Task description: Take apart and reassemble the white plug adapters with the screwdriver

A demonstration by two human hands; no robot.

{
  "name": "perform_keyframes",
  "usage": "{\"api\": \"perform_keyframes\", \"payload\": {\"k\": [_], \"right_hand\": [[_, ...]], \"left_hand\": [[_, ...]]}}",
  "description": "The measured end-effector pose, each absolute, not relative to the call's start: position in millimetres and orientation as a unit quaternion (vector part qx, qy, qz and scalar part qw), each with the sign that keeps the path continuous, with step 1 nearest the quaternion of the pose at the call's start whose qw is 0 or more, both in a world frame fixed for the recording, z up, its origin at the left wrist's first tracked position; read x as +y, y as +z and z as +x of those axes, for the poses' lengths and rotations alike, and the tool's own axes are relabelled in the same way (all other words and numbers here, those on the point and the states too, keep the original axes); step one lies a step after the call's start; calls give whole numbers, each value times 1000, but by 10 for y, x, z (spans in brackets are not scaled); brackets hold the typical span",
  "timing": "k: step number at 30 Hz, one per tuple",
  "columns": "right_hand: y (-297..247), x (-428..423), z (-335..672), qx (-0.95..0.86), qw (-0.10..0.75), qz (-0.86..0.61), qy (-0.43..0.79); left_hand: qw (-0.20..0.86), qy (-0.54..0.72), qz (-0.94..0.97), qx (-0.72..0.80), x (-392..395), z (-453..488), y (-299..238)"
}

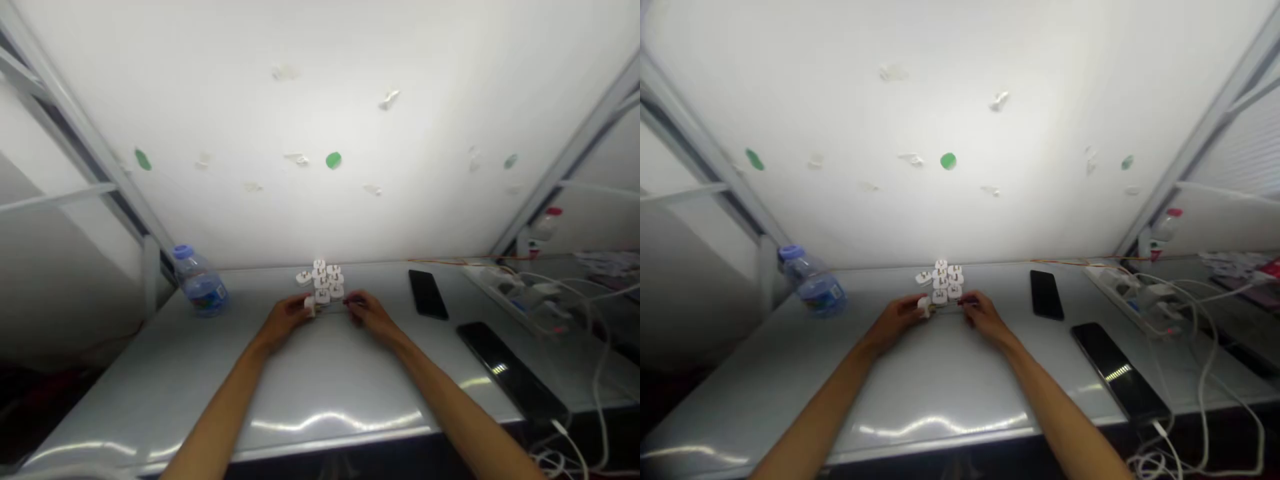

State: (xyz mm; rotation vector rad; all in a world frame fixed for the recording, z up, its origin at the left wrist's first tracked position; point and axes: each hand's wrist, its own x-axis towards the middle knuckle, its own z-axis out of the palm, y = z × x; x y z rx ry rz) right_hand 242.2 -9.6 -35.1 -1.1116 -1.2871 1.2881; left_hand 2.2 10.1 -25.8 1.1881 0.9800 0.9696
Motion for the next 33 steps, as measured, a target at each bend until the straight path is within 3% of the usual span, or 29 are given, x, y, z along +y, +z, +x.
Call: {"api": "perform_keyframes", "payload": {"k": [20, 33], "right_hand": [[-262, -120, 2406, -503, 482, -464, 546], [-248, -64, 2514, -496, 510, -537, 453]], "left_hand": [[601, 413, 533, 430, 79, 36, -204], [561, 423, 558, 442, 121, 29, -249]]}}
